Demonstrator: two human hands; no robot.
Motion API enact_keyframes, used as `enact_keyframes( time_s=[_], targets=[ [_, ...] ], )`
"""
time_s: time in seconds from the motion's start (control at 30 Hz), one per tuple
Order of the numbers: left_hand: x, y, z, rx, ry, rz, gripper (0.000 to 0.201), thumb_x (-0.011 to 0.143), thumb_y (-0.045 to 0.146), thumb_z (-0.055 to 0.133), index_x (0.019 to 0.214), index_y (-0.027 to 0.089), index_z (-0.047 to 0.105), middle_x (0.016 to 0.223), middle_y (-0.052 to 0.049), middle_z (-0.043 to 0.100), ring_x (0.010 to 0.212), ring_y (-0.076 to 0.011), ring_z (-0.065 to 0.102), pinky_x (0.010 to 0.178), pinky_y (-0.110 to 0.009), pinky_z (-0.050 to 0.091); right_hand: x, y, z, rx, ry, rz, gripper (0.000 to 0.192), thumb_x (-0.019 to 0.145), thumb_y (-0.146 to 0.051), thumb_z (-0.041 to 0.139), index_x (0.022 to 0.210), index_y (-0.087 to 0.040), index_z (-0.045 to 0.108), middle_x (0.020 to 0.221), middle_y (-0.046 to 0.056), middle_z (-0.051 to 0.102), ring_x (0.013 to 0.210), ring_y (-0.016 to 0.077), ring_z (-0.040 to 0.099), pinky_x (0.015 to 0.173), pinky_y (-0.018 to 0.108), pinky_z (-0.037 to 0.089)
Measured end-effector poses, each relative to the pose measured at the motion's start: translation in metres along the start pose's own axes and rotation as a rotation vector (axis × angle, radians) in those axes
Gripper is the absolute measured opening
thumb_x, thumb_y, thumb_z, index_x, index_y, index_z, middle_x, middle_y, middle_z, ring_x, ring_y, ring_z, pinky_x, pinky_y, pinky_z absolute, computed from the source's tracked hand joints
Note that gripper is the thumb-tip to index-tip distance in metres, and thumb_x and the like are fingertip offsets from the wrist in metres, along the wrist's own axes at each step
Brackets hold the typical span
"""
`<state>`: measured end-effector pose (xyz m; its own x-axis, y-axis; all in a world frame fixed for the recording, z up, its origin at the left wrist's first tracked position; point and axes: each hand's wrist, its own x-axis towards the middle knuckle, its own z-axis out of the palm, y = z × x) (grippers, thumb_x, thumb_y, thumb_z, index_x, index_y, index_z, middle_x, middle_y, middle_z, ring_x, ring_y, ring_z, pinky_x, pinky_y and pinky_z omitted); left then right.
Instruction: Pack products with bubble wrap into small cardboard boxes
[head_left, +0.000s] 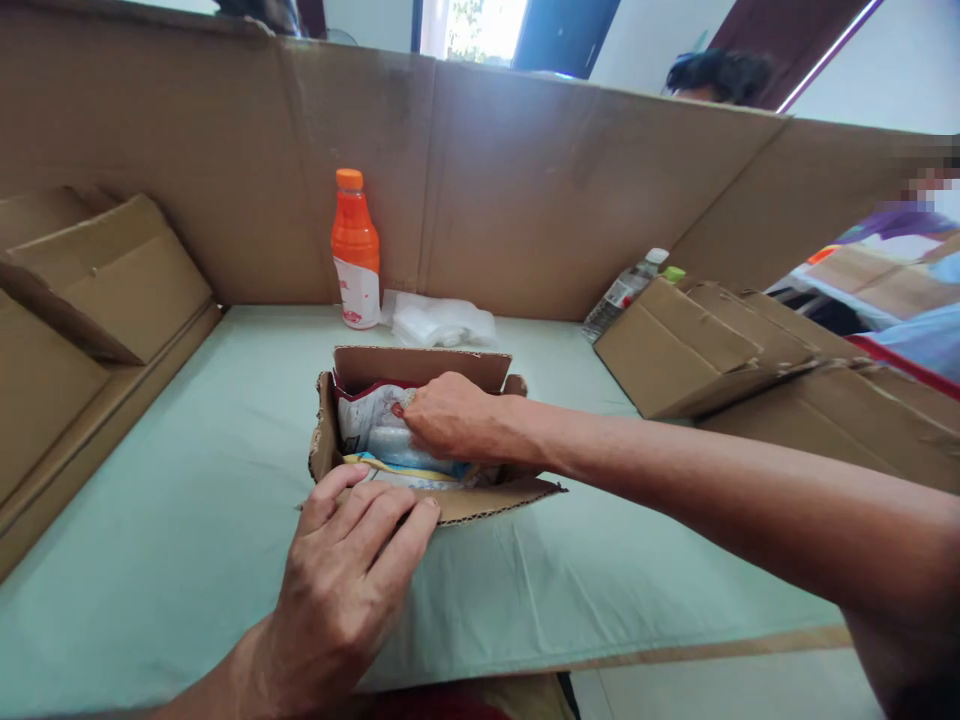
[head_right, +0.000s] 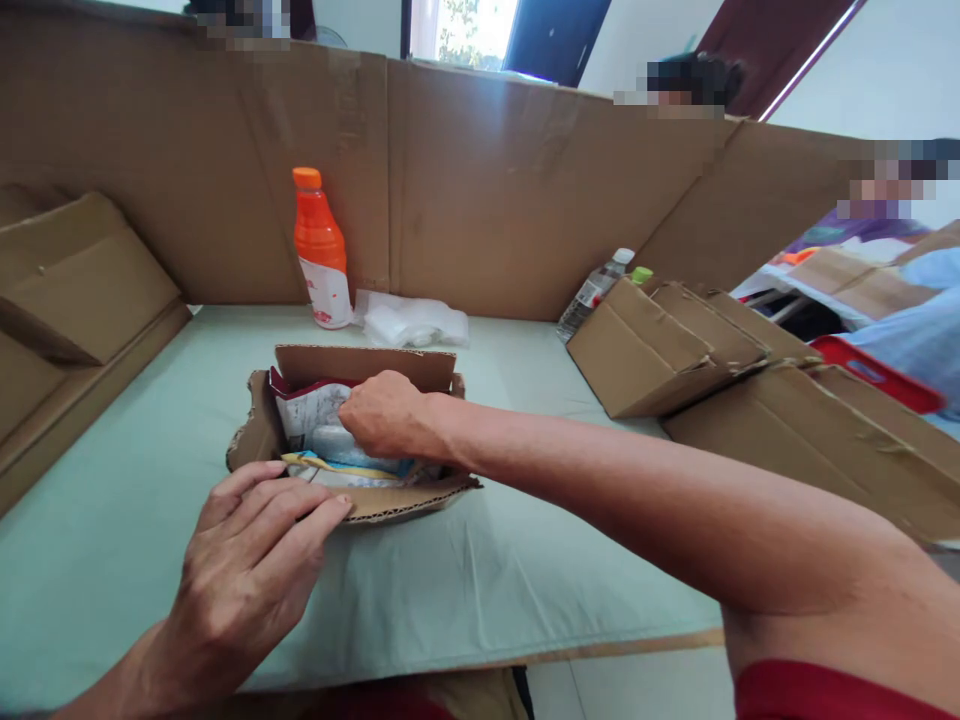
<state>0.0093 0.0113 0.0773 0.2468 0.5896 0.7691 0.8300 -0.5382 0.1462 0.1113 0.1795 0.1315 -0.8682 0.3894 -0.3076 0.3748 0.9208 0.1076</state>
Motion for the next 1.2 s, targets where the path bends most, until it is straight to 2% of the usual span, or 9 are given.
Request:
enact_keyframes(
  time_s=[0.3,0.4,0.5,0.6,0.73,0.83,0.97,1.07,1.2],
  targets=[
    [-0.006,0.0,-0.011,0.028,0.156,0.018,0.045,0.075,-0.004,0.065,0.117,0.01,0.065,0.113,-0.013,0.068,0.119,-0.0297,0.06,0.106,-0.051,0.046,-0.002,-0.006,-0.017,-0.011,-0.04,0.043,0.025,0.094,-0.03,0.063,0.107,-0.011,0.073,0.097,0.017,0.077,0.09,0.0273,0.073,0.071,0.032,0.052],
    [-0.015,-0.009,-0.016,0.057,0.352,-0.113,0.07,0.07,0.001,0.073,0.136,0.019,0.057,0.129,-0.012,0.06,0.122,-0.0304,0.06,0.107,-0.053,0.048,-0.052,0.017,-0.03,0.093,0.255,0.196,0.034,0.096,-0.044,0.059,0.103,-0.013,0.072,0.09,0.013,0.076,0.079,0.0232,0.07,0.067,0.03,0.049],
    [-0.033,-0.022,-0.007,-0.049,0.498,-0.415,0.077,0.074,0.012,0.075,0.146,0.023,0.049,0.138,-0.013,0.055,0.125,-0.0315,0.058,0.11,-0.056,0.046,-0.122,0.041,-0.003,0.279,0.74,0.429,0.027,0.099,-0.038,0.054,0.1,-0.017,0.07,0.085,0.006,0.074,0.069,0.0159,0.064,0.064,0.027,0.047],
    [-0.065,-0.024,0.015,-0.212,0.315,-0.809,0.071,0.082,0.026,0.072,0.148,0.024,0.044,0.141,-0.014,0.054,0.128,-0.0314,0.056,0.113,-0.057,0.044,-0.17,0.045,0.067,0.509,0.91,0.549,0.025,0.093,-0.041,0.061,0.094,-0.018,0.07,0.079,0.004,0.073,0.063,0.0151,0.063,0.058,0.027,0.048],
    [-0.103,-0.012,0.043,-0.4,0.146,-1.115,0.077,0.081,0.038,0.071,0.149,0.028,0.037,0.143,-0.013,0.05,0.124,-0.0311,0.057,0.11,-0.059,0.045,-0.157,0.009,0.15,0.848,0.669,0.492,0.052,0.088,-0.04,0.067,0.134,-0.017,0.058,0.124,0.014,0.07,0.103,0.0246,0.069,0.076,0.035,0.058],
    [-0.106,-0.01,0.047,-0.455,0.133,-1.231,0.084,0.073,0.043,0.077,0.146,0.029,0.04,0.141,-0.011,0.051,0.12,-0.032,0.06,0.11,-0.061,0.044,-0.115,-0.015,0.163,0.957,0.682,0.389,0.068,0.085,-0.042,0.071,0.143,-0.015,0.048,0.142,0.019,0.058,0.128,0.0305,0.057,0.103,0.046,0.05],
    [-0.088,-0.019,0.043,-0.444,0.134,-1.341,0.083,0.063,0.051,0.079,0.137,0.028,0.05,0.126,-0.008,0.06,0.115,-0.037,0.062,0.108,-0.068,0.042,-0.09,-0.012,0.154,1.001,0.735,0.369,0.073,0.085,-0.044,0.073,0.143,-0.01,0.046,0.141,0.021,0.056,0.129,0.0319,0.054,0.11,0.047,0.044],
    [-0.075,-0.02,0.056,-0.503,0.072,-1.336,0.081,0.058,0.053,0.081,0.129,0.026,0.054,0.116,-0.008,0.064,0.111,-0.0388,0.064,0.104,-0.07,0.045,-0.116,0.001,0.162,1.006,0.787,0.402,0.075,0.083,-0.044,0.074,0.143,-0.009,0.047,0.14,0.02,0.058,0.127,0.0315,0.055,0.111,0.046,0.043],
    [-0.046,0.006,0.108,-0.76,-0.137,-1.146,0.069,0.07,0.046,0.078,0.13,0.026,0.051,0.126,-0.011,0.063,0.116,-0.0342,0.065,0.102,-0.059,0.052,-0.194,0.012,0.194,1.031,0.861,0.71,0.061,0.08,-0.041,0.074,0.131,-0.014,0.056,0.131,0.017,0.064,0.119,0.0318,0.06,0.105,0.048,0.046]
  ],
)
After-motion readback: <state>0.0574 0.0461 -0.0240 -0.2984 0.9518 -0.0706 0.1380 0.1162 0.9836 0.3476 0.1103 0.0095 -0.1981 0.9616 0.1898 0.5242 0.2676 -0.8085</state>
